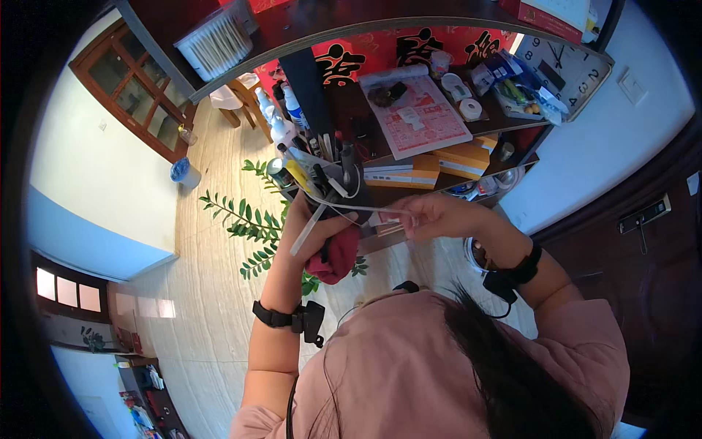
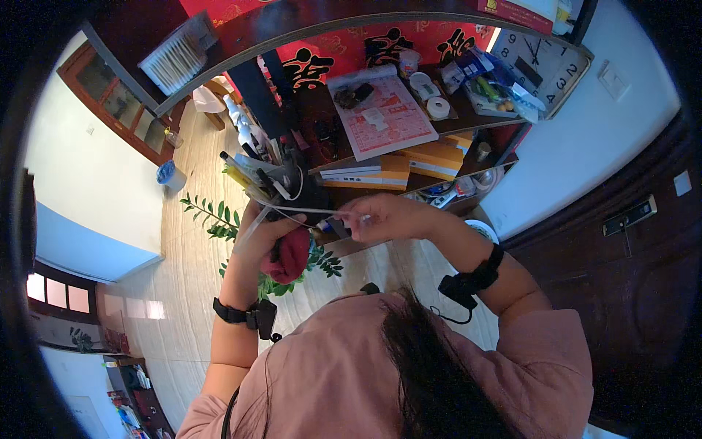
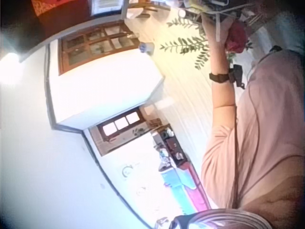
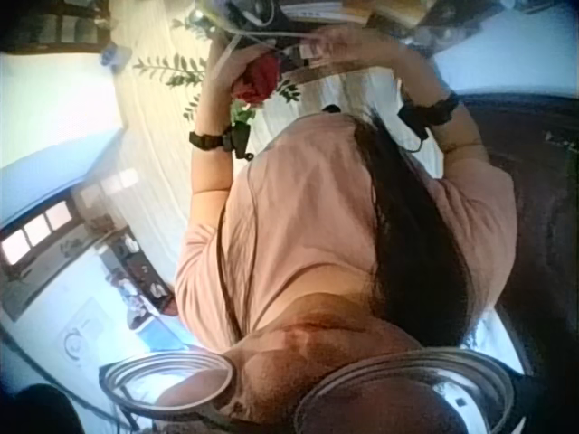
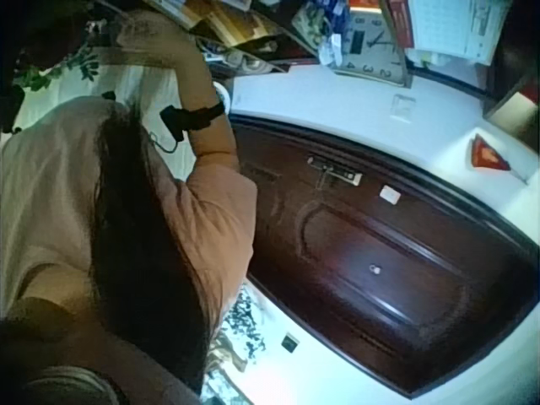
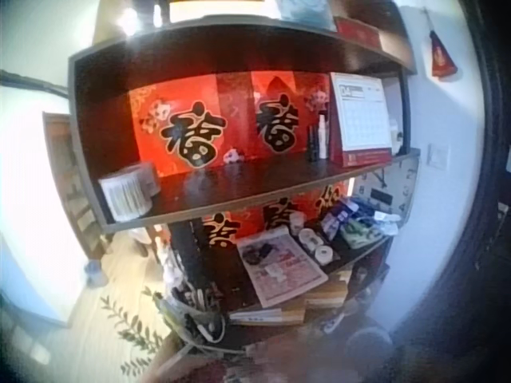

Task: Organizing and cleaning a shelving unit near an entryway.

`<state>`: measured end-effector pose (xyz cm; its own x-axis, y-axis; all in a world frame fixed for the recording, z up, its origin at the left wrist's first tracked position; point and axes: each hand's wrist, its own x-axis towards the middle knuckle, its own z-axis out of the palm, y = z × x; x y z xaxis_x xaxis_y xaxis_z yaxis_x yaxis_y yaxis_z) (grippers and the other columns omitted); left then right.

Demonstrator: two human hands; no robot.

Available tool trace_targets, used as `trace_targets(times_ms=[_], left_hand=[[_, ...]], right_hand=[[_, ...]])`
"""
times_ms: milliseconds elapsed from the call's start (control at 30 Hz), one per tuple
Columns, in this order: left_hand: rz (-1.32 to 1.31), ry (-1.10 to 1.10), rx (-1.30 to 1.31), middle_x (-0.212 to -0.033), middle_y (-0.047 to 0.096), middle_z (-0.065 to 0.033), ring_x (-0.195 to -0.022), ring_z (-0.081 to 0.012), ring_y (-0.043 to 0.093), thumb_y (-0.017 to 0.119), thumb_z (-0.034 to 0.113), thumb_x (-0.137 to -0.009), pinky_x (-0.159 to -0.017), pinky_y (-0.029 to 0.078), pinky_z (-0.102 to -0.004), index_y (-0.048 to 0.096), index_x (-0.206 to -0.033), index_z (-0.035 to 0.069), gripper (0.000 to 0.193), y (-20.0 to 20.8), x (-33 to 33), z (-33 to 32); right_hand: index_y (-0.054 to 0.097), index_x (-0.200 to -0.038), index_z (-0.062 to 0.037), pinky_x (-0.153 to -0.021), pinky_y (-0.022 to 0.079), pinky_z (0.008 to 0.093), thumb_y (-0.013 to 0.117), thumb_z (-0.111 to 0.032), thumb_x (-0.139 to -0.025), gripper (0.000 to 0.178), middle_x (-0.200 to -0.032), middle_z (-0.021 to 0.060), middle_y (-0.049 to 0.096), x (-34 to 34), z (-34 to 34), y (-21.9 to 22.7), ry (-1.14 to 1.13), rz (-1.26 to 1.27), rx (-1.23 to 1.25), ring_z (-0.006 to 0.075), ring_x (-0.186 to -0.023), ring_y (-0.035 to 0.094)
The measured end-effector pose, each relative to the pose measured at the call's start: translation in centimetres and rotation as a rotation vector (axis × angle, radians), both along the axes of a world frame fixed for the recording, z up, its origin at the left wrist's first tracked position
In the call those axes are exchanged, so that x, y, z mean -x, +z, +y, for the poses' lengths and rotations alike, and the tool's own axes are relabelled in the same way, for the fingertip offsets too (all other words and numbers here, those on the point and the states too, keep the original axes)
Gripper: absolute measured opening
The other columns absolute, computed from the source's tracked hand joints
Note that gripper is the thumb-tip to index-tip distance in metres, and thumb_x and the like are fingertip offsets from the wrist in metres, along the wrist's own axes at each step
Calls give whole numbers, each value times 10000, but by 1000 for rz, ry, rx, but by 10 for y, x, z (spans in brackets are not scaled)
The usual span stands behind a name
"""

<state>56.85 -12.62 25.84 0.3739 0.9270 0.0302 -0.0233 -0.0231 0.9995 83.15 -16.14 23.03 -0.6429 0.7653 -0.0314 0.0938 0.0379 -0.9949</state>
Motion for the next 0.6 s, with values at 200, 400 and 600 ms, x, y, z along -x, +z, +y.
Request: trace_targets(times_ms=[200, 400, 600], left_hand=[[-44, 19, -5, -1096, 615, -104, -995, -175, 588, 792, 8, -659, -904, 465, -313, 465, -1179, -31, 616, -11, -7, 0], [-72, 77, -30, -1090, 614, -110, -993, -179, 590, 790, 13, -660, -885, 470, -308, 470, -1160, -36, 596, -6, -9, -4], [-90, 105, -18, -1083, 623, -83, -989, -167, 590, 796, 32, -650, -902, 454, -305, 491, -1159, -11, 594, -9, 6, -7]], right_hand=[[432, -1202, -49, -827, 486, 299, 729, -166, -794, 517, -1174, 110, 548, 36, 1, -20, -82, 37, 82, 193, -1065, 557], [496, -1085, -33, -737, 484, 266, 744, -203, -783, 426, -954, 58, 590, 65, 9, -50, -72, 4, 61, 152, -907, 587], [575, -874, -44, -719, 459, 269, 693, -144, -775, 183, -898, 38, 570, 38, 5, -27, 13, -218, 33, 97, -818, 525]])
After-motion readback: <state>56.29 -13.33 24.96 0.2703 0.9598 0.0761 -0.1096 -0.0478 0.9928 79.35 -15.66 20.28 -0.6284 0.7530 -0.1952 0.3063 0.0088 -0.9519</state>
